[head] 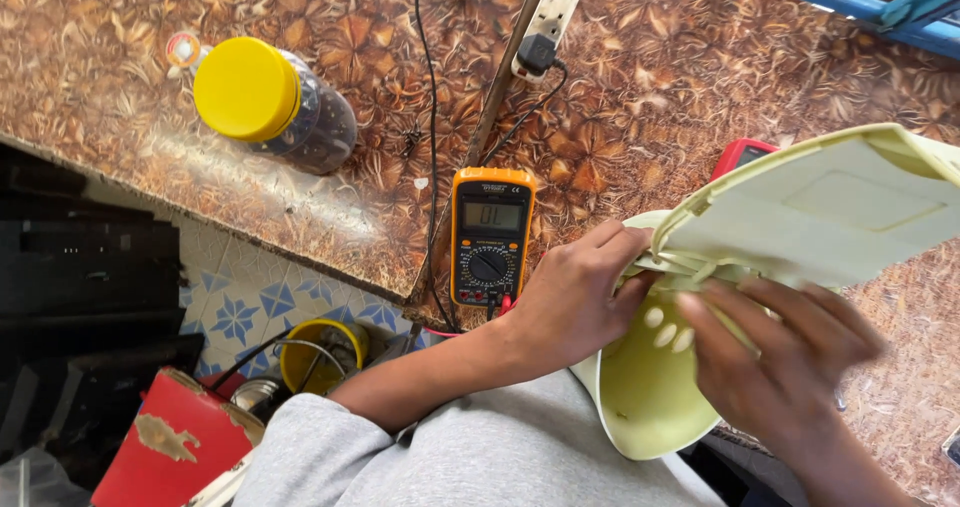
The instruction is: The person is repairing an electric kettle, specifically working on the lid and hinge mechanism using a screwdriver.
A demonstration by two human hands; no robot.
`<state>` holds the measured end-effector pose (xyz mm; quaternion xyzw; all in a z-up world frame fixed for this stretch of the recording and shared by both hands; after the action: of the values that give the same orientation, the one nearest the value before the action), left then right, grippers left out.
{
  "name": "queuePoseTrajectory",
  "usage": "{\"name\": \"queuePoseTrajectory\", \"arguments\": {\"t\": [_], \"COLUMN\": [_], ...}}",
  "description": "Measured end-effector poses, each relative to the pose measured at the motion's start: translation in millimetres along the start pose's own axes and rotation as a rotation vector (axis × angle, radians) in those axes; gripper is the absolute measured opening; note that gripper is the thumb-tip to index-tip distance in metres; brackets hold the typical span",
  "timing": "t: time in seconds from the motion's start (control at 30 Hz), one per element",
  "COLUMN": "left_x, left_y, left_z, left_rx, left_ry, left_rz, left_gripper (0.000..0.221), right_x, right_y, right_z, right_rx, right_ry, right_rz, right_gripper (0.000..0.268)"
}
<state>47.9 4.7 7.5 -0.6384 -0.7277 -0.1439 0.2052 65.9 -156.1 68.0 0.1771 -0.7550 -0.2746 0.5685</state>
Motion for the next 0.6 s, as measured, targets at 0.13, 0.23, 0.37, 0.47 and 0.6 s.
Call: {"name": "queuePoseTrajectory", "arguments": {"t": [0.13, 0.23, 0.37, 0.47, 0.6], "left_x": [-3, -6, -4, -1, -2], "left_y": [8, 19, 22, 20, 14], "left_z": [7, 7, 2, 0, 6], "left_rx": [0.002, -0.025, -0.002, -0.026, -0.120], "left_ry": [-0.157, -0.194, -0.246, -0.205, -0.208], "left_rz": [0.011, 0.129, 0.054, 0.013, -0.141], "left_gripper": [0.031, 0.058, 0.034, 0.030, 0.022], "right_x": [8, 9, -24, -48, -63], "right_y": [-36, -15, -51, -97, -128], "right_z": [-1, -12, -12, -14, -17], "right_rx": [-0.231, -0.721, -1.459, -1.496, -1.311], "right_ry": [-0.077, 0.159, 0.559, 0.611, 0.641], "right_rz": [-0.408, -0.528, -0.086, 0.058, -0.170], "right_gripper": [0.014, 0.048, 0.068, 0.035, 0.026]}}
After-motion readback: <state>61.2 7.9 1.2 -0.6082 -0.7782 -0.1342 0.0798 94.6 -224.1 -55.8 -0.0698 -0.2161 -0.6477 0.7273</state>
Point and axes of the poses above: each hand's wrist, its own y-axis towards the middle knuckle, its own x-axis out of the back of the hand, z = x × y, the point moved 5 cm from there along y, towards the middle knuckle, and after that the axes turned 12 degrees about x, right-handed, at the moved point
